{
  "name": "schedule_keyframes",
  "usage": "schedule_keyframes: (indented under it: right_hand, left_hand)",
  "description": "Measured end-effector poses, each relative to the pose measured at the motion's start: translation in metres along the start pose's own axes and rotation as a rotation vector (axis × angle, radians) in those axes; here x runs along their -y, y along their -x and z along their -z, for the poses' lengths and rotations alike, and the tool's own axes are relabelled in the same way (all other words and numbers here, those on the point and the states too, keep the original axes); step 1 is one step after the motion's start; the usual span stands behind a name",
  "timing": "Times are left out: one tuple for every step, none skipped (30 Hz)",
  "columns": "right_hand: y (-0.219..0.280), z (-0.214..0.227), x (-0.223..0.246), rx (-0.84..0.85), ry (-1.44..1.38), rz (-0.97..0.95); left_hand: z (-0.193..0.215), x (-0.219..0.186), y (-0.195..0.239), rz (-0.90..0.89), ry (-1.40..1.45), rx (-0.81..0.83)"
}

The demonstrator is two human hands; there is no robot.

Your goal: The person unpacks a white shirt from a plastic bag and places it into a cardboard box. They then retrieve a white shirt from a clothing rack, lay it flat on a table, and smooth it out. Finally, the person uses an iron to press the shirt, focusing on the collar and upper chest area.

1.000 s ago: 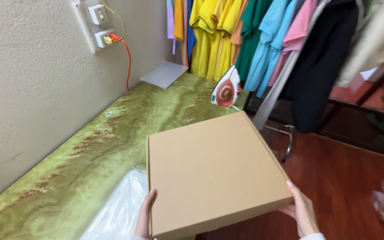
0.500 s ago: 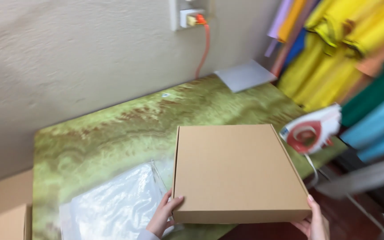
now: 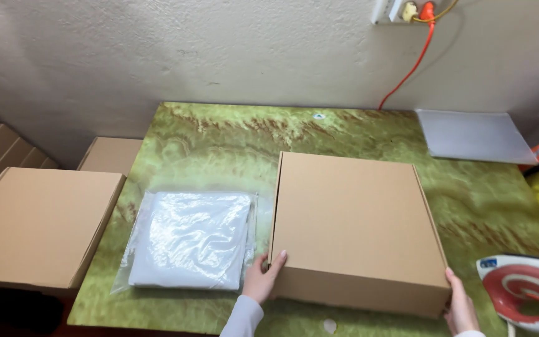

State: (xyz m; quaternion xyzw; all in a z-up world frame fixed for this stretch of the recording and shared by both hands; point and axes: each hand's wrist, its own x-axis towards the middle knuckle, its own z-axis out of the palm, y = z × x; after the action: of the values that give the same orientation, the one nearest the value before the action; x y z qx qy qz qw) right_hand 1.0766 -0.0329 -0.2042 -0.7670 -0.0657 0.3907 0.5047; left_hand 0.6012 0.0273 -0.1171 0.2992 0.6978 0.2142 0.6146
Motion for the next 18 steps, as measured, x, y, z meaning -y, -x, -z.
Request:
schedule_keyframes:
  right_hand:
    - [0.014,-0.009,0.022,0.011,0.003,0.006]
    - [0.027,-0.017,0.044,0.09,0.089,-0.042]
    - [0.046,-0.015,0.057,0.155,0.179,-0.105]
    - [0.031,-0.004,0.055,0.151,0.185,-0.114]
    - [0.011,0.0,0.058,0.185,0.235,-0.129]
    - [-0.009,0.003,0.061,0.219,0.285,-0.143]
    - [-0.005,0.0,0.069,0.219,0.29,-0.143]
    - [-0.002,-0.003,0.077,0.27,0.241,-0.128]
    - [-0.001,-0.011,0.089,0.328,0.192,-0.105]
    - [-0.009,-0.011,0.095,0.334,0.196,-0.099]
    - [-0.016,-0.013,0.1,0.262,0.347,0.039]
    - [-0.024,-0.014,0.103,0.191,0.495,0.182]
    - [-0.032,-0.012,0.097,0.195,0.508,0.175]
    - [-0.039,-0.01,0.091,0.198,0.504,0.209]
    - [-0.051,-0.016,0.091,0.206,0.49,0.256]
    - [-0.064,-0.026,0.088,0.217,0.493,0.261]
    - [-0.076,-0.035,0.084,0.222,0.468,0.325]
    - [-0.087,-0.044,0.08,0.227,0.442,0.389]
  left_hand:
    - [0.004,-0.001,-0.004,-0.004,0.009,-0.008]
    - [0.007,-0.002,-0.008,0.056,-0.127,0.053]
    - [0.008,0.005,-0.009,0.129,-0.275,0.126]
    - [0.007,0.014,-0.008,0.14,-0.276,0.129]
    - [0.007,0.016,-0.012,0.134,-0.305,0.175]
    - [0.007,0.018,-0.016,0.128,-0.333,0.22]
    - [0.009,0.016,-0.007,0.131,-0.33,0.221]
    - [0.011,0.014,0.002,0.082,-0.249,0.319]
    - [0.013,0.007,0.009,0.027,-0.165,0.409]
    - [0.018,-0.017,0.036,0.022,-0.157,0.405]
    - [0.023,-0.039,0.063,0.041,-0.215,0.355]
    - [0.028,-0.059,0.091,0.061,-0.273,0.304]
    - [0.028,-0.068,0.1,0.075,-0.265,0.305]
    - [0.028,-0.078,0.109,-0.038,-0.1,0.326]
    - [0.03,-0.092,0.115,-0.167,0.066,0.337]
    - [0.026,-0.109,0.119,-0.17,0.073,0.327]
    - [0.023,-0.125,0.123,-0.376,0.091,0.216]
    - [0.02,-0.142,0.127,-0.58,0.108,0.099]
